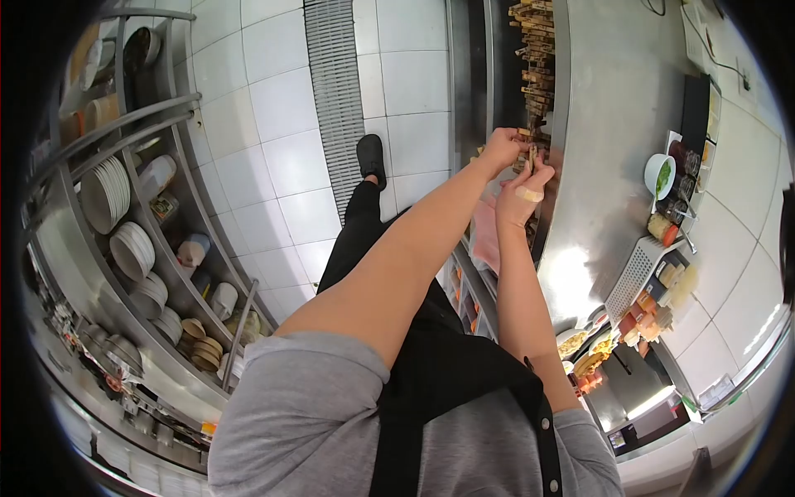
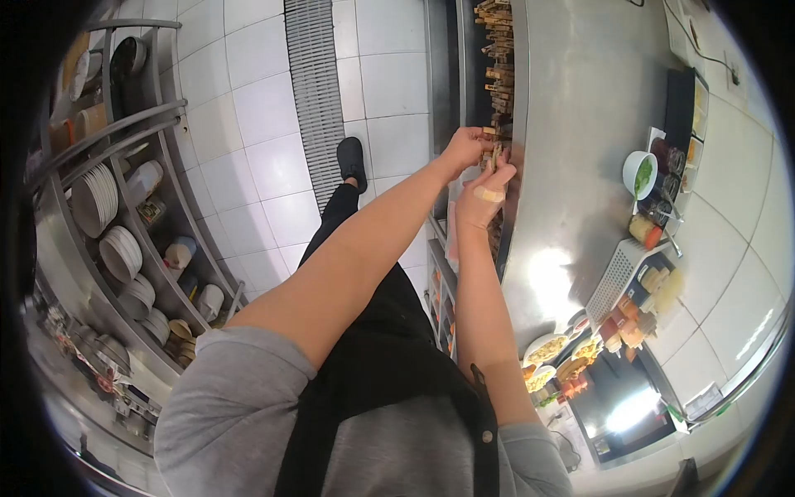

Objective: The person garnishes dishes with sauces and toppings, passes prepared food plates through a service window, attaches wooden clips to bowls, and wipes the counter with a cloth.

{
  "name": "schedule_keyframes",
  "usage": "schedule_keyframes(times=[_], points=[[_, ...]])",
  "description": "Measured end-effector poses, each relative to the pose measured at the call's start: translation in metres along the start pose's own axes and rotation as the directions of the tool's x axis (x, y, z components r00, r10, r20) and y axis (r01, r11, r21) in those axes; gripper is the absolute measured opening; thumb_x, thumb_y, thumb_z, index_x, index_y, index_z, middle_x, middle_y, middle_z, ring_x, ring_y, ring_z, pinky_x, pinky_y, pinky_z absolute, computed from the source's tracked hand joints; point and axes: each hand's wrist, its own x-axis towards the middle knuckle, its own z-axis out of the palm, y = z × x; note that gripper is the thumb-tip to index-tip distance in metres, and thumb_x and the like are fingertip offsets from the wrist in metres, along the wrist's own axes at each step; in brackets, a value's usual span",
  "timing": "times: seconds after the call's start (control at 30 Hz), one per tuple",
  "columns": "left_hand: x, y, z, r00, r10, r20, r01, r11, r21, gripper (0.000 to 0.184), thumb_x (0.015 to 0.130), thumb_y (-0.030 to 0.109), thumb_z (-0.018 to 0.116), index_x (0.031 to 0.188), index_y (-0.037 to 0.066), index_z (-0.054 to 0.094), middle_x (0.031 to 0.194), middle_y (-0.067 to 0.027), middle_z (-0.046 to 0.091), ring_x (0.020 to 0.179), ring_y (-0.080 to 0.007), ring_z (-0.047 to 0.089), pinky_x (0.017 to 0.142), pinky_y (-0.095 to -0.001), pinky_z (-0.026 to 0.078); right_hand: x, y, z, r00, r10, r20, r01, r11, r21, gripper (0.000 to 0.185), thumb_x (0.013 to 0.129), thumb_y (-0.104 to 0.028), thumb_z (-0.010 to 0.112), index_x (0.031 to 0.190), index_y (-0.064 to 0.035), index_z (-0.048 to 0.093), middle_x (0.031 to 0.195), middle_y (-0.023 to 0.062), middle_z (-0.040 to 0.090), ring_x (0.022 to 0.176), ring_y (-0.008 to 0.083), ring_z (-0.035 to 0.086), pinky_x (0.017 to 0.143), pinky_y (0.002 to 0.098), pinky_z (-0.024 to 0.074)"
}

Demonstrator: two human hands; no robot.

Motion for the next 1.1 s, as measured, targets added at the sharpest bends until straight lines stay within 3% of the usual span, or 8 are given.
schedule_keyframes(times=[0.1, 0.2, 0.3, 0.5, 0.7, 0.9, 1.0, 1.1], points=[[-0.001, 0.010, -0.003, 0.991, -0.127, 0.031, 0.127, 0.992, 0.011, 0.014, 0.082, 0.008, 0.063, 0.095, 0.003, 0.064, 0.076, -0.0007, 0.061, 0.055, -0.0070, 0.047, 0.045, -0.0218, 0.034, -0.004, -0.006, 0.005, 0.999, 0.010, -0.039, -0.008, 0.998, 0.061, 0.015, 0.095, -0.007, 0.043, 0.104, 0.0018, 0.035, 0.121, 0.0225, 0.052, 0.082, 0.0271, 0.063, 0.052, 0.0295, 0.0514], [0.011, 0.007, -0.008, 0.978, -0.165, 0.128, 0.154, 0.984, 0.092, 0.014, 0.083, 0.010, 0.063, 0.095, 0.003, 0.064, 0.075, -0.0005, 0.061, 0.052, -0.0076, 0.046, 0.044, -0.0220, 0.034, -0.006, 0.003, 0.010, 0.995, -0.011, -0.101, 0.023, 0.994, 0.112, 0.010, 0.095, -0.004, 0.040, 0.103, -0.0003, 0.037, 0.117, 0.0204, 0.052, 0.065, 0.0224, 0.062, 0.048, 0.0271, 0.0500], [0.012, 0.011, -0.010, 0.971, -0.201, 0.131, 0.191, 0.978, 0.082, 0.012, 0.081, 0.010, 0.064, 0.091, 0.003, 0.064, 0.074, -0.0005, 0.060, 0.051, -0.0078, 0.047, 0.043, -0.0218, 0.033, -0.009, 0.002, 0.013, 0.986, 0.027, -0.164, 0.002, 0.985, 0.171, 0.009, 0.095, -0.004, 0.040, 0.102, 0.0001, 0.038, 0.121, 0.0208, 0.052, 0.064, 0.0214, 0.062, 0.049, 0.0263, 0.0508], [0.009, 0.024, -0.004, 0.976, -0.202, 0.086, 0.186, 0.968, 0.169, 0.008, 0.078, 0.008, 0.064, 0.083, 0.001, 0.064, 0.068, -0.0028, 0.059, 0.048, -0.0091, 0.046, 0.042, -0.0231, 0.034, -0.016, -0.005, 0.017, 0.966, 0.174, -0.191, -0.114, 0.950, 0.290, 0.012, 0.096, -0.010, 0.042, 0.100, 0.0019, 0.040, 0.112, 0.0223, 0.058, 0.071, 0.0230, 0.065, 0.056, 0.0286, 0.0543], [0.018, 0.008, 0.005, 0.987, -0.149, -0.058, 0.158, 0.965, 0.209, 0.005, 0.078, 0.007, 0.062, 0.077, 0.002, 0.062, 0.063, -0.0052, 0.057, 0.046, -0.0115, 0.047, 0.038, -0.0257, 0.032, -0.020, 0.013, 0.037, 0.943, 0.130, -0.306, -0.033, 0.952, 0.303, 0.019, 0.096, -0.013, 0.042, 0.105, 0.0043, 0.040, 0.111, 0.0207, 0.056, 0.073, 0.0224, 0.065, 0.058, 0.0291, 0.0553], [0.027, 0.001, 0.021, 0.980, -0.018, -0.200, 0.091, 0.928, 0.362, 0.010, 0.071, 0.009, 0.066, 0.070, 0.000, 0.062, 0.061, -0.0123, 0.061, 0.048, -0.0210, 0.061, 0.047, -0.0327, 0.048, -0.015, 0.009, 0.043, 0.840, 0.457, -0.292, -0.179, 0.741, 0.647, 0.023, 0.096, -0.013, 0.043, 0.109, 0.0057, 0.041, 0.107, 0.0214, 0.057, 0.071, 0.0248, 0.067, 0.060, 0.0298, 0.0568], [0.027, 0.005, 0.026, 0.965, -0.078, -0.250, 0.173, 0.907, 0.384, 0.009, 0.070, 0.008, 0.065, 0.071, 0.000, 0.062, 0.063, -0.0151, 0.062, 0.052, -0.0239, 0.064, 0.052, -0.0342, 0.051, -0.006, 0.000, 0.037, 0.763, 0.609, -0.218, -0.221, 0.562, 0.797, 0.024, 0.095, -0.014, 0.045, 0.106, 0.0073, 0.047, 0.095, 0.0213, 0.062, 0.068, 0.0235, 0.066, 0.057, 0.0284, 0.0548], [0.030, 0.003, 0.025, 0.977, -0.009, -0.212, 0.118, 0.853, 0.508, 0.009, 0.070, 0.008, 0.064, 0.072, 0.000, 0.061, 0.063, -0.0161, 0.062, 0.052, -0.0236, 0.065, 0.054, -0.0341, 0.052, 0.001, 0.003, 0.035, 0.770, 0.604, -0.206, -0.327, 0.651, 0.685, 0.027, 0.095, -0.018, 0.045, 0.100, 0.0067, 0.055, 0.084, 0.0171, 0.065, 0.068, 0.0227, 0.067, 0.054, 0.0286, 0.0516]])
